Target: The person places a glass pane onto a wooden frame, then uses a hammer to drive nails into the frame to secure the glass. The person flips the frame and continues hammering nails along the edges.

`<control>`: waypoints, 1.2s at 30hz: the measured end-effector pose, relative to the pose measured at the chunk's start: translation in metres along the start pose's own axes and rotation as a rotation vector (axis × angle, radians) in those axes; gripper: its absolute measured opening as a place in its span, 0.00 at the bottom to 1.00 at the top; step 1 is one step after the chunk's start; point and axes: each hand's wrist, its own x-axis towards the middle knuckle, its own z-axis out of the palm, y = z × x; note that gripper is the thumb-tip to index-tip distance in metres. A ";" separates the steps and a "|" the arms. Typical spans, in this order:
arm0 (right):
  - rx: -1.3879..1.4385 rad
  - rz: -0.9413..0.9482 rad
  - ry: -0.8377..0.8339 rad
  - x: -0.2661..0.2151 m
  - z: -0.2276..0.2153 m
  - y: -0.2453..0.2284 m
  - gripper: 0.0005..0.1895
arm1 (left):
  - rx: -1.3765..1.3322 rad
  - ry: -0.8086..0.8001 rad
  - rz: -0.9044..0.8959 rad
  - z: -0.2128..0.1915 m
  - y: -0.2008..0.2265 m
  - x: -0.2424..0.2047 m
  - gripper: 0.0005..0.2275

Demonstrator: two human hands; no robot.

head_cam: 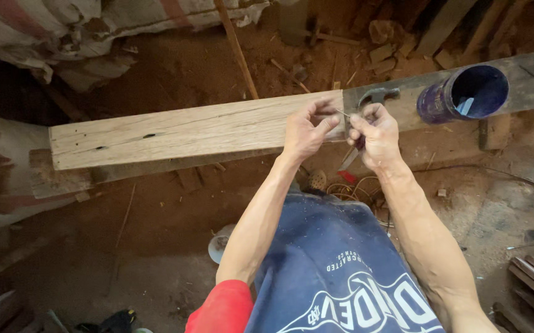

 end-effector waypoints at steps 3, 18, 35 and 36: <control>-0.039 -0.004 -0.015 0.002 0.005 0.002 0.13 | -0.005 0.034 -0.134 0.004 -0.008 0.001 0.13; -1.399 -0.505 0.304 0.011 -0.077 0.035 0.19 | 0.174 0.288 -0.015 0.018 -0.006 0.015 0.10; -0.406 0.039 0.016 -0.051 -0.080 -0.006 0.10 | 0.479 0.179 0.364 0.017 -0.013 0.011 0.11; -0.456 0.048 0.008 -0.059 -0.073 -0.016 0.11 | 0.452 0.156 0.365 0.015 -0.013 0.012 0.11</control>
